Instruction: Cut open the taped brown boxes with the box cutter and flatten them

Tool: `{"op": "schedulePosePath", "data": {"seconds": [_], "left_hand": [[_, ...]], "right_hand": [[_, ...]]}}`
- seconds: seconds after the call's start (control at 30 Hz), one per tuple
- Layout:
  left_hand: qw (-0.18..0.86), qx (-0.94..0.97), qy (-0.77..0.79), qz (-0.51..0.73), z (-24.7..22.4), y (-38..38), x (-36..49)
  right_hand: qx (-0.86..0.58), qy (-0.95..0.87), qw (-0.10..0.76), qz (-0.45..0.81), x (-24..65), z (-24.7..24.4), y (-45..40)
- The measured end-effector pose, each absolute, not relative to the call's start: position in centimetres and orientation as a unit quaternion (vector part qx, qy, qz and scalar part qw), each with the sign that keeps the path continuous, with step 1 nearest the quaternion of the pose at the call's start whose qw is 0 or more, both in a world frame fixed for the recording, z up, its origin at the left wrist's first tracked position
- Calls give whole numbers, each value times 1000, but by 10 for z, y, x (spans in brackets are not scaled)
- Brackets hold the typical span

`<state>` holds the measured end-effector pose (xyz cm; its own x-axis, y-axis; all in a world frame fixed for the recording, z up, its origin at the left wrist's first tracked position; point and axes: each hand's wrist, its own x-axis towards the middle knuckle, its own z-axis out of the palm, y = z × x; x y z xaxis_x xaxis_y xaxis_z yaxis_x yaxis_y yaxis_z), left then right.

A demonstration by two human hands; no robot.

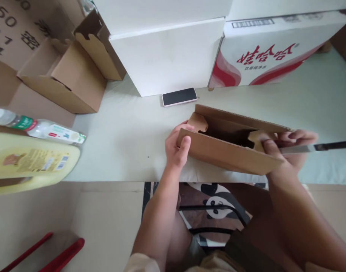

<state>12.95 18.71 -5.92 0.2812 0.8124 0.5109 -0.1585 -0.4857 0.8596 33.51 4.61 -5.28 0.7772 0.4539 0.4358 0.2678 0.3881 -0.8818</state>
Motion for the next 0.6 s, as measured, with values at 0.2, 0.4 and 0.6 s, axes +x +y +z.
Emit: {"op": "schedulePosePath", "data": {"seconds": [0.2, 0.4, 0.6], "left_hand": [[510, 623, 285, 520, -61, 189, 132], [465, 680, 272, 497, -59, 200, 131], [464, 705, 298, 447, -47, 205, 126]], "right_hand": [[-485, -335, 805, 65, 337, -62, 51], [-467, -339, 809, 110, 343, -67, 42], [-550, -348, 752, 105, 359, -67, 35]]}}
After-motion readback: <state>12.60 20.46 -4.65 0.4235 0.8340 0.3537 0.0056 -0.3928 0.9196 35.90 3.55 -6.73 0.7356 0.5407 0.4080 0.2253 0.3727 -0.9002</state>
